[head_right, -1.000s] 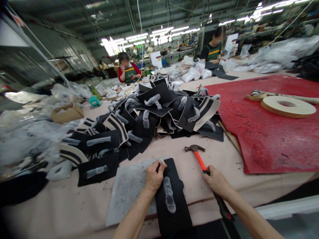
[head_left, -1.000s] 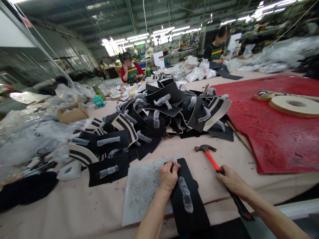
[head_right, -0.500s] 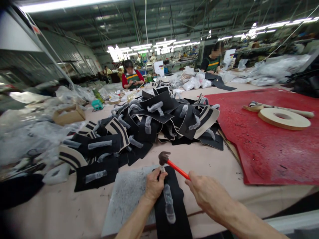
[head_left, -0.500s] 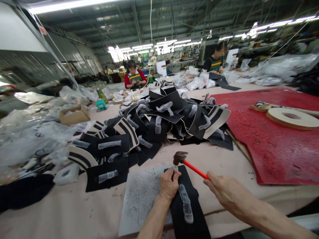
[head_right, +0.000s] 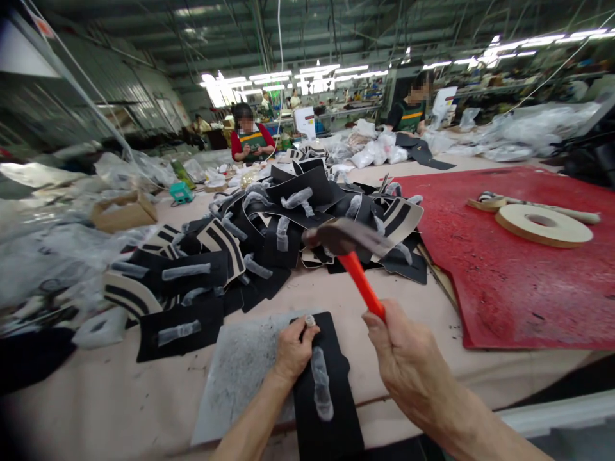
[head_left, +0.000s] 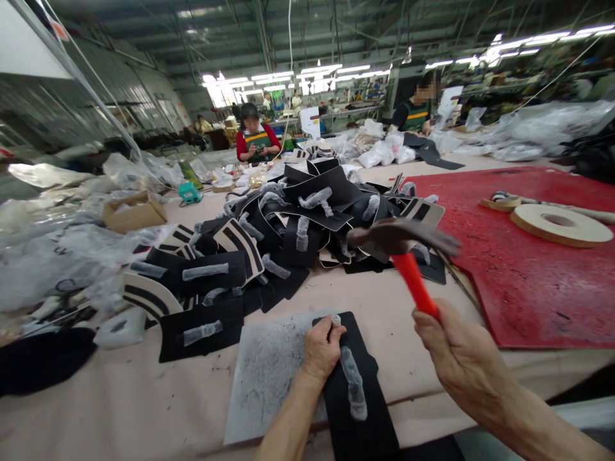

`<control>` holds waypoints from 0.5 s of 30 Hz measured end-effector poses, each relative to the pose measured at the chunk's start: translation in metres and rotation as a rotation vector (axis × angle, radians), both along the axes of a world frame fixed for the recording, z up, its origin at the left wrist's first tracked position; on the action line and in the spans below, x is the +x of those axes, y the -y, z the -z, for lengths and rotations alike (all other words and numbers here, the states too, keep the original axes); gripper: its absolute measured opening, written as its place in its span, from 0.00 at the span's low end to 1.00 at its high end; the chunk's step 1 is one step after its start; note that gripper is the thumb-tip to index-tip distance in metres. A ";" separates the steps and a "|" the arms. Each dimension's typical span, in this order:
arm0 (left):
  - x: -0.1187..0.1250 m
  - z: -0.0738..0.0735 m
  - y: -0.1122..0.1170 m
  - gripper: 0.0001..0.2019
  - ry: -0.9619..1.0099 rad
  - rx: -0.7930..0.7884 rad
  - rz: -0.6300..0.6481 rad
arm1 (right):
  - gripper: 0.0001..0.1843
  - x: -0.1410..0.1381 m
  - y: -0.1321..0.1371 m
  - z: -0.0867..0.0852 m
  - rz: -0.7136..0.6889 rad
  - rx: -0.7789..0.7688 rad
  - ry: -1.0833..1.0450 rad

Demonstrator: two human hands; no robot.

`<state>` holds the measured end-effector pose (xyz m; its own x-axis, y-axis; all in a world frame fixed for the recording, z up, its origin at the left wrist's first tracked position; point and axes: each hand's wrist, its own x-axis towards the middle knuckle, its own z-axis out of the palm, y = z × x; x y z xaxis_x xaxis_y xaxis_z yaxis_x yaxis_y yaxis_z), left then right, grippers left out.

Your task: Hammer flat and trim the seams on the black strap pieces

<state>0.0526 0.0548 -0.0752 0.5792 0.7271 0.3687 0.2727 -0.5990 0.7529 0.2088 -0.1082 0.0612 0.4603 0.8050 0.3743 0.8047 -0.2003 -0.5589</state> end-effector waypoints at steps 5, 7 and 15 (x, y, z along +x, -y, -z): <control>0.000 0.004 0.001 0.06 -0.007 0.002 -0.005 | 0.16 -0.003 0.007 0.032 -0.168 -0.291 0.111; 0.000 0.005 0.000 0.06 0.010 0.006 -0.001 | 0.15 0.006 0.011 0.046 -0.174 -0.423 0.135; 0.001 0.000 0.000 0.06 0.012 -0.001 -0.014 | 0.17 0.047 0.012 0.100 0.032 -0.551 0.061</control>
